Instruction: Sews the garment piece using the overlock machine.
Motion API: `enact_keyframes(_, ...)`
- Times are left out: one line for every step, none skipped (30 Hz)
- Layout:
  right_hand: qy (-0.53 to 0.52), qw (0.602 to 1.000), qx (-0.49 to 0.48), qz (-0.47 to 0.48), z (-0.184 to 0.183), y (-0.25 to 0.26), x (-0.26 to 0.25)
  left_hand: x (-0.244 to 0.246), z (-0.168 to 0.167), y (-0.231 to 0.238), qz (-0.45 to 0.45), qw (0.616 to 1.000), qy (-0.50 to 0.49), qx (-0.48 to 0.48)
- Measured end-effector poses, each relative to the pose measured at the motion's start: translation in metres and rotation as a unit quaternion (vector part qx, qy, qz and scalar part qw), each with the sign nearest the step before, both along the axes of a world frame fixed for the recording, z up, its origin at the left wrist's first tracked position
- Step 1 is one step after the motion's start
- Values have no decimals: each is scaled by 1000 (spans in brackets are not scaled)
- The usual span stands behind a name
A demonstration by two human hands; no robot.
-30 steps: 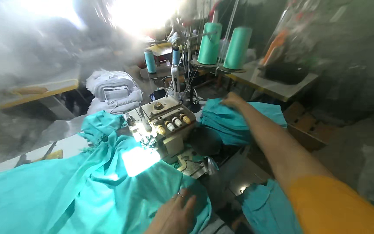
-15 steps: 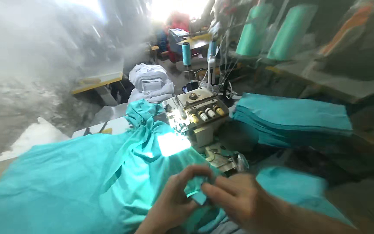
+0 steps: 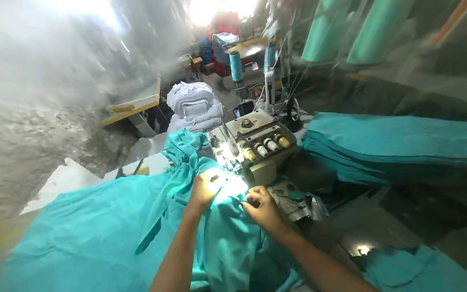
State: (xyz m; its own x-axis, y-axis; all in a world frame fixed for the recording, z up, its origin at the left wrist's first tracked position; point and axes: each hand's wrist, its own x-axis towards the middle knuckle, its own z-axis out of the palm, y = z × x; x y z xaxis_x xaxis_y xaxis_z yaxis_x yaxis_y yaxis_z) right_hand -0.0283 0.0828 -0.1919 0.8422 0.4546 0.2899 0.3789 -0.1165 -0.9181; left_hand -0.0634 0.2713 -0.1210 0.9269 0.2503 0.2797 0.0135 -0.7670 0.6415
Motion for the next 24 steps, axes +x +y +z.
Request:
enact_keyframes(11,1000,-14,14,0,-2,-1,-3,-1,-2,-2,1000,6,-4)
enact_keyframes(15,999,-23,27,-2,-6,-2,-8,1,-5,-5,1000,16,1)
enact_keyframes(13,999,-21,37,-5,-10,-4,-14,3,-8,-5,1000,29,11)
enact_keyframes(7,999,-13,42,-9,-14,-7,-19,6,-10,-2,999,45,17)
enact_keyframes(5,999,-4,47,-12,-18,-9,-23,7,-10,1,998,58,21)
enact_keyframes(6,999,3,53,-13,-21,-11,-25,8,-9,6,997,71,23)
enact_keyframes(8,998,9,56,-13,-23,-13,-26,9,-10,10,997,79,22)
enact_keyframes(4,998,18,55,-13,-24,-14,-26,10,-11,16,996,83,20)
enact_keyframes(1,998,25,55,-12,-25,-14,-24,10,-11,22,996,79,17)
enact_keyframes(1,998,31,53,-11,-25,-13,-22,10,-12,27,997,70,14)
enact_keyframes(1,998,36,53,-11,-25,-12,-19,9,-12,31,998,58,10)
enact_keyframes(1,998,38,53,-12,-25,-11,-17,7,-12,35,998,48,6)
enact_keyframes(0,998,39,54,-13,-24,-10,-15,5,-12,35,998,44,2)
enact_keyframes(-1,998,36,61,-15,-25,-10,-14,5,-13,33,998,46,3)
enact_keyframes(-3,997,31,68,-16,-25,-9,-14,5,-14,27,998,53,7)
enact_keyframes(-2,997,26,74,-18,-26,-10,-14,6,-15,17,998,61,16)
enact_keyframes(-1,997,23,78,-20,-27,-11,-15,7,-16,3,998,58,29)
enact_keyframes(2,997,21,79,-23,-28,-12,-17,6,-17,-13,998,45,49)
enact_keyframes(5,997,22,76,-26,-30,-14,-18,5,-20,-26,997,29,66)
enact_keyframes(4,997,29,70,-29,-31,-14,-19,3,-23,-30,997,9,77)
enact_keyframes(-5,997,39,60,-30,-32,-14,-18,2,-25,-27,996,-5,82)
enact_keyframes(-23,998,50,44,-32,-32,-12,-16,0,-26,-18,996,-16,81)
enact_keyframes(-43,997,62,29,-32,-32,-10,-12,-3,-28,2,997,-24,72)
enact_keyframes(-61,995,71,17,-30,-33,-8,-8,-7,-29,30,997,-35,59)
